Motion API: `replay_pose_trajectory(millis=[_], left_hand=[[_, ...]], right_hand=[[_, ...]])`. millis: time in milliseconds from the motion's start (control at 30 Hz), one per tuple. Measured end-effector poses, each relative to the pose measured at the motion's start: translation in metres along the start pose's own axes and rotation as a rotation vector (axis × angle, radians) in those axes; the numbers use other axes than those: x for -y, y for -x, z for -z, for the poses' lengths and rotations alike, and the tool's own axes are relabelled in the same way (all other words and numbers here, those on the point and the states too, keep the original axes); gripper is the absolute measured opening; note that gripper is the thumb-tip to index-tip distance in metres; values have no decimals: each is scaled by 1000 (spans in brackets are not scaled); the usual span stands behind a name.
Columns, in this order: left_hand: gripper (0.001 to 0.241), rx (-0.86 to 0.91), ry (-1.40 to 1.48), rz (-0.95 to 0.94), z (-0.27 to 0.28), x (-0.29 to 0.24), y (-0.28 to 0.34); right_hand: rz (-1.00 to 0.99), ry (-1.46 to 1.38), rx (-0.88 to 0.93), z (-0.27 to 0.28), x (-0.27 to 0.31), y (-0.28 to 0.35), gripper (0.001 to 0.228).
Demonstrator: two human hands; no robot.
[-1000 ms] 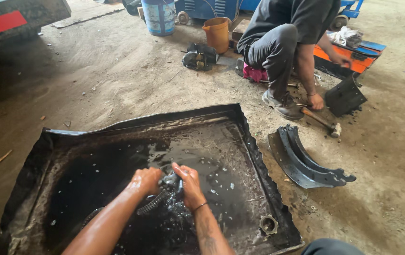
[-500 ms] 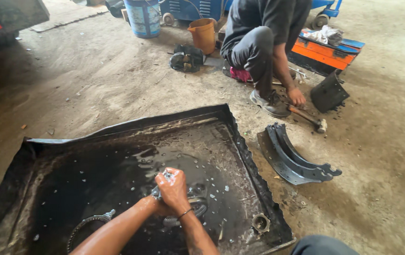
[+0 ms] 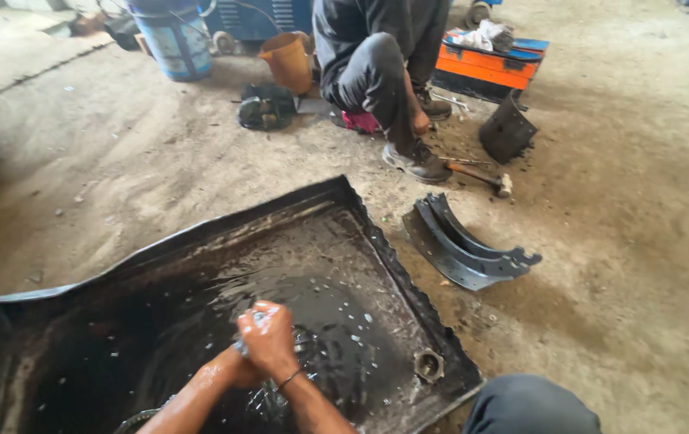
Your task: The person scrubs several circular metal parts with a blue scrubbing pad in a shallow tray of dark liquid. They rinse each part in the liquid and place it on a nearby mat with other cleaned parts. The person repeats this process for multiple parts throughout the clip.
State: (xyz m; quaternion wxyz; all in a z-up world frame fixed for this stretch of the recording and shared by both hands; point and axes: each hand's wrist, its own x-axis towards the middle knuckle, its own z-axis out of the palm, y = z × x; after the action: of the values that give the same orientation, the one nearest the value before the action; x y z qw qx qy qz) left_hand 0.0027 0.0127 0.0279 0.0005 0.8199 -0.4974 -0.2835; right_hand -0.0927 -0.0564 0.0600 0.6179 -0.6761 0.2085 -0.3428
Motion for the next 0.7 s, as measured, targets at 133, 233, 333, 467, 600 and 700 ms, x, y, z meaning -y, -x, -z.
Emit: replay_pose_trajectory(millis=[133, 233, 333, 467, 600, 700], left_hand=[[34, -107, 7, 37, 11, -1, 17], [35, -142, -24, 60, 18, -1, 25], [40, -144, -131, 139, 26, 0, 30], [39, -143, -219, 146, 37, 1, 37], [40, -217, -237, 161, 50, -1, 44], [41, -273, -102, 202, 59, 0, 51]], right_hand=[[-7, 129, -125, 20, -24, -16, 32], [-47, 343, -182, 39, -54, -24, 33], [-104, 506, -86, 55, -87, -25, 36], [-187, 674, 130, 60, -128, -19, 44], [-206, 673, 242, 46, -159, -26, 45], [-102, 208, 202, 33, -177, -32, 51]])
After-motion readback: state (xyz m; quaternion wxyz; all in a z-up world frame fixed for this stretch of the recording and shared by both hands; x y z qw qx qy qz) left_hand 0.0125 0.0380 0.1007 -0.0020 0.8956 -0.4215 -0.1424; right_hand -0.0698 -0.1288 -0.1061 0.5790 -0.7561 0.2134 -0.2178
